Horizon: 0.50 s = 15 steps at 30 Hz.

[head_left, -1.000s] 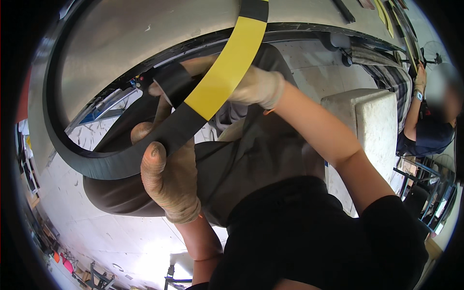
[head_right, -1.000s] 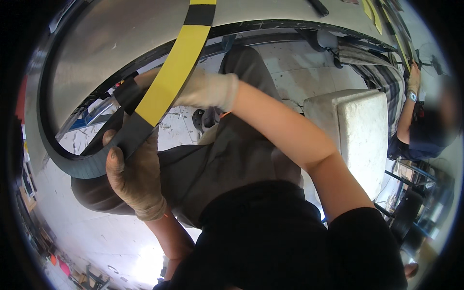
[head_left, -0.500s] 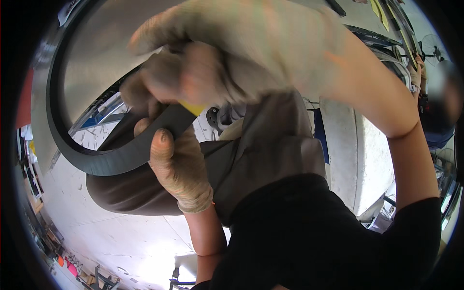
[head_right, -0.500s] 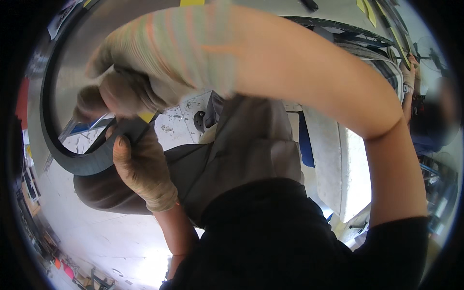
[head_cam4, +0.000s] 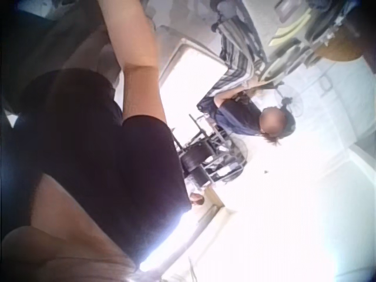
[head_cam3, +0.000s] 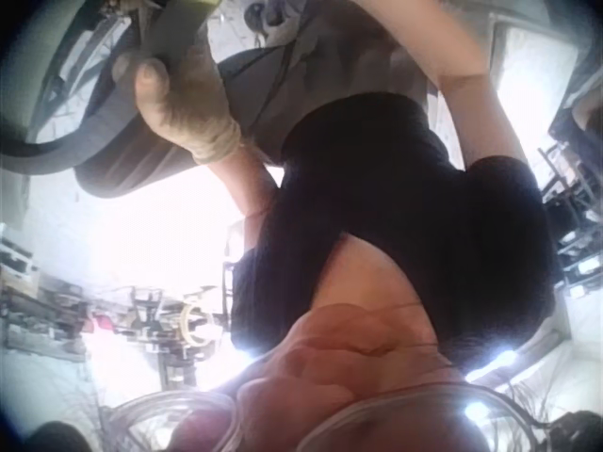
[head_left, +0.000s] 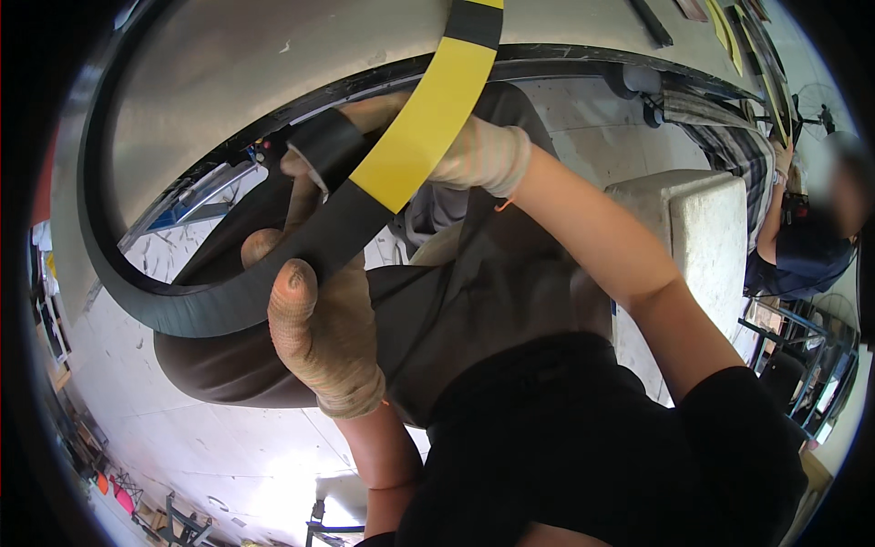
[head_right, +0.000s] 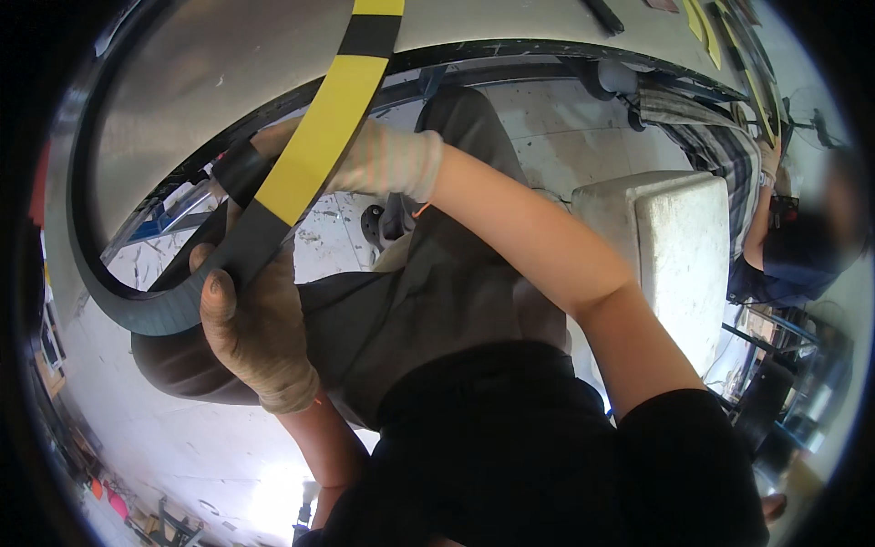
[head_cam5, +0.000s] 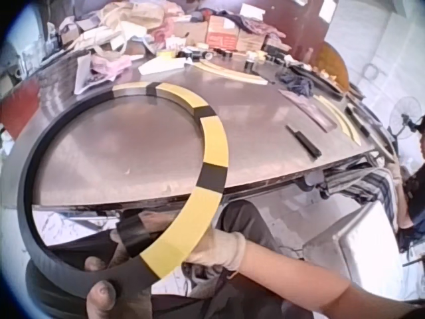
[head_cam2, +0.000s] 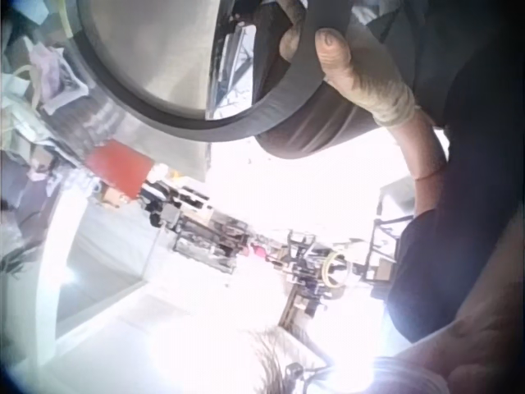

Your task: Manually applying black electrical tape in strips to a yellow plastic ring on a workbench.

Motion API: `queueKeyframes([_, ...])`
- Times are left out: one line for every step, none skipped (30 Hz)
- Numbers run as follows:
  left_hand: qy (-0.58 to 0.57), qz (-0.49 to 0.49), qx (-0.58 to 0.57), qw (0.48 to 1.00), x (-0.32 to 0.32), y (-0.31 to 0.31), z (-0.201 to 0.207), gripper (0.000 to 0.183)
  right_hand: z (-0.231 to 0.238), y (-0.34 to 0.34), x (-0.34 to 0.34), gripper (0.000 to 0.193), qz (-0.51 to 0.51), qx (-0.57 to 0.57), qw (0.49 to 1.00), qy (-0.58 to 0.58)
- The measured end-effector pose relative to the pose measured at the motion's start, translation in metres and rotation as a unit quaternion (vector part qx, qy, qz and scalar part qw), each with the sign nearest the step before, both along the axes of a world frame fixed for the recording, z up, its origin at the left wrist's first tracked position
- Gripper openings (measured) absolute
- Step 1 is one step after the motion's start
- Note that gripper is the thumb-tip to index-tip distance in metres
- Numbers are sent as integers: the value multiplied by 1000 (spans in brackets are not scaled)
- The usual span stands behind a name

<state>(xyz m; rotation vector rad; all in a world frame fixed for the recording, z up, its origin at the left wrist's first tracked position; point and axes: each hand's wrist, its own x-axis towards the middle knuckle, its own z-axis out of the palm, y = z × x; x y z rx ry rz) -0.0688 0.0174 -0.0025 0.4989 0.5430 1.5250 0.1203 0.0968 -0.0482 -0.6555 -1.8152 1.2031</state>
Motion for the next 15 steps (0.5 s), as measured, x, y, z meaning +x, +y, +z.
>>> queueKeyframes([7,-2,-18,1000,-1,-1,5,30,1,-11,5,38,14,-125,987,96])
queueKeyframes([13,-4,-35,999,-1,-3,7,29,5,-23,14,40,26,-248,950,186])
queueKeyframes([11,0,-36,999,-2,-4,4,29,24,-34,29,40,15,-285,952,111])
queueKeyframes([-25,12,-26,999,-3,-5,-2,31,48,-40,47,41,7,-319,947,36])
queueKeyframes([-62,22,-13,998,-2,-5,-4,33,65,-40,70,42,80,-369,926,28])
queueKeyframes([-63,26,-12,998,1,-4,-3,33,81,-37,84,43,148,-415,897,19])
queueKeyframes([-76,25,-19,997,3,-5,-1,34,104,-40,72,46,83,-392,913,68])
queueKeyframes([-90,20,-27,995,5,-8,0,35,127,-46,53,50,13,-367,923,119])
queueKeyframes([-87,15,-28,996,4,-10,1,35,139,-43,38,49,-6,-383,921,69])
queueKeyframes([-88,12,-30,996,2,-7,2,35,147,-36,23,48,-25,-394,919,18])
queueKeyframes([-89,9,-34,995,-1,-7,4,34,145,-29,15,48,-30,-391,920,20])
queueKeyframes([-89,3,-31,996,-3,-6,4,34,140,-17,10,38,-10,-155,982,-104])
queueKeyframes([-78,4,-13,997,2,-4,-5,34,133,-6,13,28,2,88,968,-234])
queueKeyframes([-53,21,6,998,-4,-4,-10,35,137,11,2,29,40,87,957,-273])
queueKeyframes([-18,33,15,999,-14,-3,-19,33,144,7,-2,29,43,86,959,-267])
